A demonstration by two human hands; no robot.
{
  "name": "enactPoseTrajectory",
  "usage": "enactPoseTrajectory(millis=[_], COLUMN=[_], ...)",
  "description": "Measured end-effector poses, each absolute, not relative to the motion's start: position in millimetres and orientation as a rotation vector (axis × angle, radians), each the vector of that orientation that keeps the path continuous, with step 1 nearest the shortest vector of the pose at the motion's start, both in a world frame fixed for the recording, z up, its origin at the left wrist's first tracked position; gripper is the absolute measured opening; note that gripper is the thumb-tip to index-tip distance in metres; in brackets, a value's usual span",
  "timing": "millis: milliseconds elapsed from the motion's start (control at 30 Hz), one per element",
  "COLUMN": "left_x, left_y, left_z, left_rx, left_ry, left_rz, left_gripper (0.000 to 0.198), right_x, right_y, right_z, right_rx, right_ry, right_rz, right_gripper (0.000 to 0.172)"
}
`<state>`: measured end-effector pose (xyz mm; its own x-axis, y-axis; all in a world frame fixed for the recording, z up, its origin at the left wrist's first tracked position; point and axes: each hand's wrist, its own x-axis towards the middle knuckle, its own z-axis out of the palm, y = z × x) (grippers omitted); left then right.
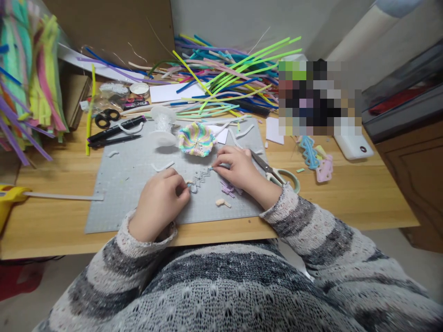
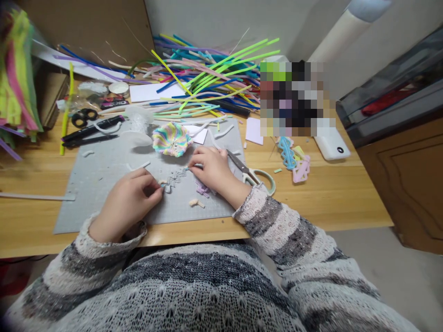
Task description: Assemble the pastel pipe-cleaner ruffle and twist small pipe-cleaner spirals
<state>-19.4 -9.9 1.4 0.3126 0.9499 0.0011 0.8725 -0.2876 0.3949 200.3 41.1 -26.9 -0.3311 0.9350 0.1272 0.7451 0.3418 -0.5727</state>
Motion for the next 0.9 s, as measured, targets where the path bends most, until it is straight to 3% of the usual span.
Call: enactPoseTrajectory(millis=[533,700,900], left_x=[-22,-25,-25], left_y=[-11,-12,-8], left_z=[7,7,8], left_rx=[2.117,2.067,2.014], left_ry=[1.538,1.793,1.777], left_rz=[0.461,0.524,0.329], left_gripper=[0.006,0.013,0.012], right_x=[199,200,200], right_y=[42,42,40], right_z=[-26,-28,-27], right_rx=[-1.472,-1.462,-1.47], right_ry=[-2.161,-2.163,-2.16], right_rz=[0.606,0.592,0.597], right_gripper=[0.007,0.007,0.007])
